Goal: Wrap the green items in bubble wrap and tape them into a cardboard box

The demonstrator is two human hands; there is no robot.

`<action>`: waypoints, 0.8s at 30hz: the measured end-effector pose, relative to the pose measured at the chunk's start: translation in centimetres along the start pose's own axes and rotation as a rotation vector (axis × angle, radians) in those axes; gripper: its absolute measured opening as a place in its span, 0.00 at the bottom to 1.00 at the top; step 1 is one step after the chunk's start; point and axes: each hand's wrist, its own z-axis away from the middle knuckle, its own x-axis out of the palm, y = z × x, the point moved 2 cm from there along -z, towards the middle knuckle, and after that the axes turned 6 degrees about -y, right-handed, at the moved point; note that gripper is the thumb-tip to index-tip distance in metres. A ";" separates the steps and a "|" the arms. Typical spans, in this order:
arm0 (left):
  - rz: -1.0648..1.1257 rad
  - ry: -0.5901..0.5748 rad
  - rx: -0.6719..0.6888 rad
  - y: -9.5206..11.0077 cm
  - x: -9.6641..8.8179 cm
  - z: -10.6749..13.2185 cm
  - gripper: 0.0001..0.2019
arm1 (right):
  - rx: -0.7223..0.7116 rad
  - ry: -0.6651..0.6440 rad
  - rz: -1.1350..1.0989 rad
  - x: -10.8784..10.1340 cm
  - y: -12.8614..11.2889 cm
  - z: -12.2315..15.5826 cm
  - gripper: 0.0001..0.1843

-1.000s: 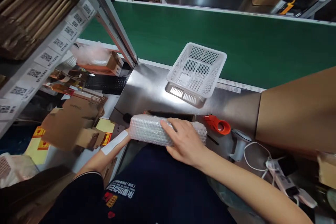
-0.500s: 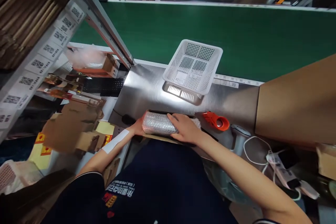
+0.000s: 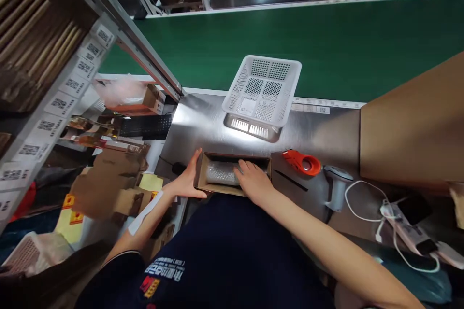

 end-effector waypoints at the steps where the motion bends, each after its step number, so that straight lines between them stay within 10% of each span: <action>1: -0.047 0.071 0.057 1.6 -0.7 0.3 0.66 | 0.014 -0.043 -0.030 -0.5 -0.1 0.9 0.23; 5: -0.343 -0.031 0.072 7.6 -1.0 -1.5 0.11 | 0.118 -0.227 -0.106 -1.2 -0.5 2.6 0.20; 11: -0.640 -0.558 -0.322 10.1 1.3 -6.8 0.19 | 0.209 -0.311 -0.116 -0.6 -0.8 0.7 0.27; 17: -0.644 -0.647 -0.424 9.5 1.3 -9.3 0.44 | 0.276 -0.320 -0.259 -0.6 0.4 -1.9 0.37; 24: -0.714 -0.622 -0.516 9.8 2.8 -11.3 0.31 | 0.301 -0.409 -0.185 -1.3 -0.7 -4.7 0.31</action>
